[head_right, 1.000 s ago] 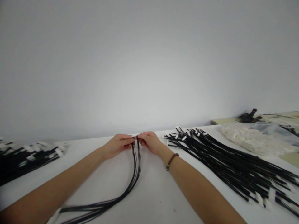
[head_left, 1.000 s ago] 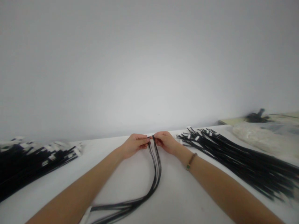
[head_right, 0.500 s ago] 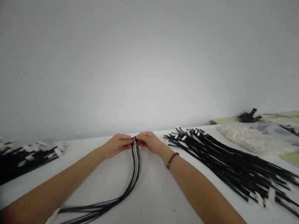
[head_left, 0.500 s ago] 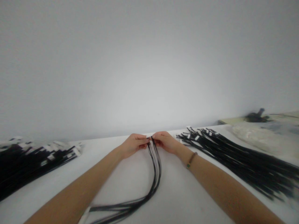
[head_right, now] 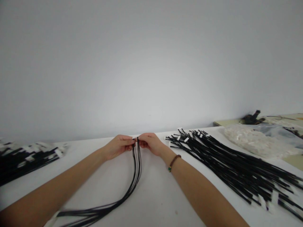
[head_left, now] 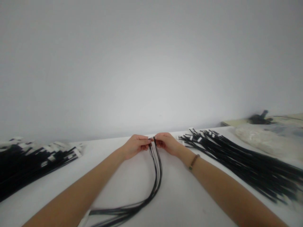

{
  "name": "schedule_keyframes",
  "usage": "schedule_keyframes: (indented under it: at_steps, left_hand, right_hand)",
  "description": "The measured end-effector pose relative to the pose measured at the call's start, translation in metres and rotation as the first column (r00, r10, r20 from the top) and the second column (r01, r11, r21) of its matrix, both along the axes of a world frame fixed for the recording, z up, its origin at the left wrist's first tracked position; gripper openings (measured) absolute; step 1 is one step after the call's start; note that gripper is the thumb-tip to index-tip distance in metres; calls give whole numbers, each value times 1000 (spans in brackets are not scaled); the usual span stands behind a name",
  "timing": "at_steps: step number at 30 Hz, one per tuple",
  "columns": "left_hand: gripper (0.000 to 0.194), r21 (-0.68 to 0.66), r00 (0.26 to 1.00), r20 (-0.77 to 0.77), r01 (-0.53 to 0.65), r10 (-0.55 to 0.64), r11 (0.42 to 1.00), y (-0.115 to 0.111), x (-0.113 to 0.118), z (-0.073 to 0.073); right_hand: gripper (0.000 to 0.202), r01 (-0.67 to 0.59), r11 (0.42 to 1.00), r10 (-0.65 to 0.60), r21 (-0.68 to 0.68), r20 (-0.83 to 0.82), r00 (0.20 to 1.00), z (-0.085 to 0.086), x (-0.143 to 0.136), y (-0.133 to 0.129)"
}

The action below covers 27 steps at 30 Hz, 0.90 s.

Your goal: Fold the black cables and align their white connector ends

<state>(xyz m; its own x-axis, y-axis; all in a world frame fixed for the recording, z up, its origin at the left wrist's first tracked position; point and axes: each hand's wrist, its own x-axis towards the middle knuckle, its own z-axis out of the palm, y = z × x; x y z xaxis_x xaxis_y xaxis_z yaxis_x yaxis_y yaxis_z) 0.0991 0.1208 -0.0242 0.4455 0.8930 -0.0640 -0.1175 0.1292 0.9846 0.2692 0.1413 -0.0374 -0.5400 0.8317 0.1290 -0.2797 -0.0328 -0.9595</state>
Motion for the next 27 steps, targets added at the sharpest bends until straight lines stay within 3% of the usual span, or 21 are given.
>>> schedule_keyframes:
  at_steps: [9,20,27]
  left_hand:
    - [16,9,1000,20,-10,10,1000,1,0,-2]
    - [16,15,1000,5,-8,8,1000,0,-1,-1]
    - [16,-4,998,52,-43,44,999,0,0,0]
  right_hand:
    - [12,-53,996,51,-71,-41,998,0,0,2]
    - [18,-28,998,25,59,54,998,-4,1,3]
    - [8,-88,996,89,25,-33,996,1,3,-2]
